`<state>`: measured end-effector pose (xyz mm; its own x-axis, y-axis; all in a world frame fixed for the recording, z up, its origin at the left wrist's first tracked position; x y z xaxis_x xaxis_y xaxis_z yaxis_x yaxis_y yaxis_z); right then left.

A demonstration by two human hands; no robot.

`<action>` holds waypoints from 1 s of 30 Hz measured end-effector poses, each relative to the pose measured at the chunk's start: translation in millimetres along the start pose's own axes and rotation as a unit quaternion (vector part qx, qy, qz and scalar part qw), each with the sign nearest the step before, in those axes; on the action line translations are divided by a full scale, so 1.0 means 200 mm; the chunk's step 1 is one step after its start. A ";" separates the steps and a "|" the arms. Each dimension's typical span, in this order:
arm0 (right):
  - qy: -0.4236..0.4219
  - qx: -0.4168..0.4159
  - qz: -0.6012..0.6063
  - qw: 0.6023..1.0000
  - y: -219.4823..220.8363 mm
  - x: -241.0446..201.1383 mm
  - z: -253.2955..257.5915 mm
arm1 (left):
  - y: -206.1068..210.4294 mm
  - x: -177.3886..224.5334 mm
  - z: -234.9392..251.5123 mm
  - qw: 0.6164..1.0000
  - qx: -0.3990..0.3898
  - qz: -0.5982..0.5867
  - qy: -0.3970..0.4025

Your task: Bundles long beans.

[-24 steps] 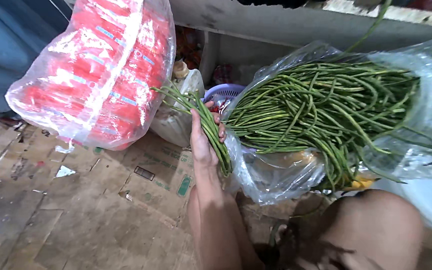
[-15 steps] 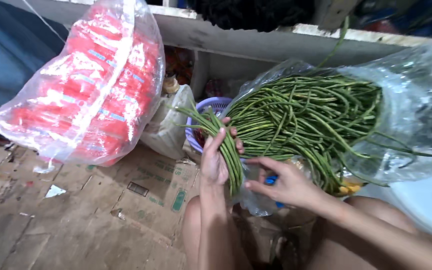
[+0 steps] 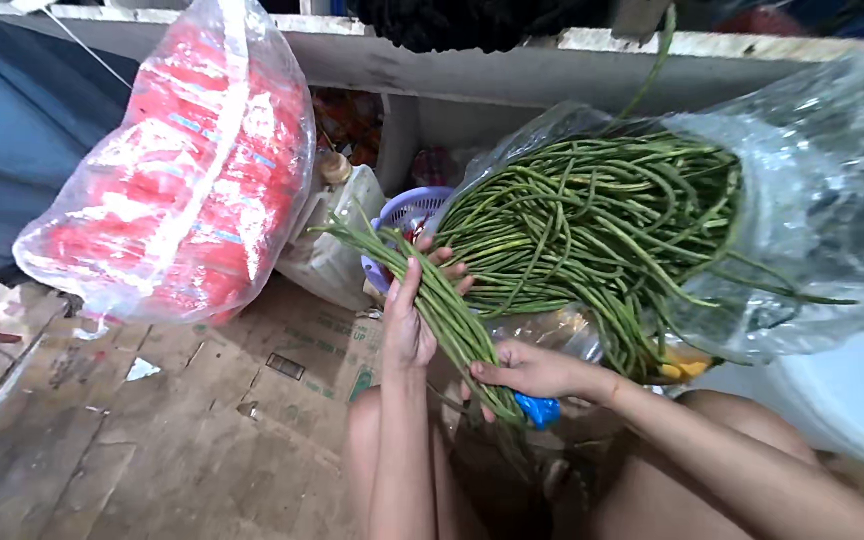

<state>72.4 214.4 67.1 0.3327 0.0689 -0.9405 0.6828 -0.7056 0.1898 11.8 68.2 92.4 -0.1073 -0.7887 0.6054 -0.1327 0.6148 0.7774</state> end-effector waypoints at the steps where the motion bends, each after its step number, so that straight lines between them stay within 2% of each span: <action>1: 0.009 0.006 -0.021 1.000 0.00 -0.01 -0.03 | 0.00 0.00 -0.02 0.999 0.031 0.026 0.015; 3: 0.005 0.037 -0.042 0.998 -0.02 -0.08 -0.11 | 0.07 0.00 -0.03 0.996 0.053 0.043 0.054; 5: -0.046 0.048 -0.011 0.998 0.03 -0.15 -0.18 | 0.20 0.00 -0.05 0.997 0.008 -0.032 0.066; 7: -0.096 0.036 0.052 0.993 0.10 -0.17 -0.22 | 0.32 -0.03 -0.10 0.994 -0.048 -0.098 0.011; 9: -0.116 0.076 0.056 0.989 0.12 -0.18 -0.24 | 0.43 -0.03 -0.11 0.995 -0.065 -0.070 -0.018; 11: -0.121 0.208 -0.077 0.967 0.09 -0.19 -0.30 | 0.48 0.00 -0.10 0.999 -0.046 0.008 -0.011; 13: -0.097 0.318 -0.263 0.906 0.06 -0.20 -0.37 | 0.48 0.03 -0.08 0.995 -0.018 0.101 -0.010; 14: -0.079 0.341 -0.319 0.881 0.06 -0.22 -0.39 | 0.46 0.05 -0.07 0.991 -0.014 0.128 -0.021; 16: -0.075 0.342 -0.368 0.861 0.04 -0.24 -0.40 | 0.43 0.09 -0.06 0.987 -0.041 0.143 -0.058; 19: -0.141 0.332 -0.371 0.856 -0.01 -0.27 -0.39 | 0.43 0.13 -0.08 0.983 -0.095 0.123 -0.095; 23: -0.226 0.345 -0.346 0.843 -0.08 -0.34 -0.36 | 0.43 0.16 -0.06 0.985 -0.114 0.067 -0.110; 27: -0.216 0.291 -0.307 0.880 -0.04 -0.53 -0.29 | 0.42 0.20 -0.03 0.990 -0.100 0.032 -0.098; 28: -0.203 0.296 -0.294 0.886 -0.02 -0.56 -0.26 | 0.42 0.20 -0.02 0.990 -0.098 0.030 -0.095; 30: -0.174 0.354 -0.309 0.865 -0.02 -0.60 -0.20 | 0.42 0.22 0.01 0.990 -0.098 0.016 -0.097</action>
<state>56.2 237.6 191.3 -0.2542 0.4579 -0.8519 0.0484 -0.8737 -0.4841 -5.8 84.3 184.3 -0.2976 -0.7418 0.6010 0.0651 0.6123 0.7879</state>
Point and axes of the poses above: each hand's wrist, its own z-axis towards the middle knuckle, its own y-axis out of the palm, x = y × z, the point moved 5 cm from there along z, towards the middle knuckle, and after that the axes turned 11 degrees about x, right-handed, at the moved point
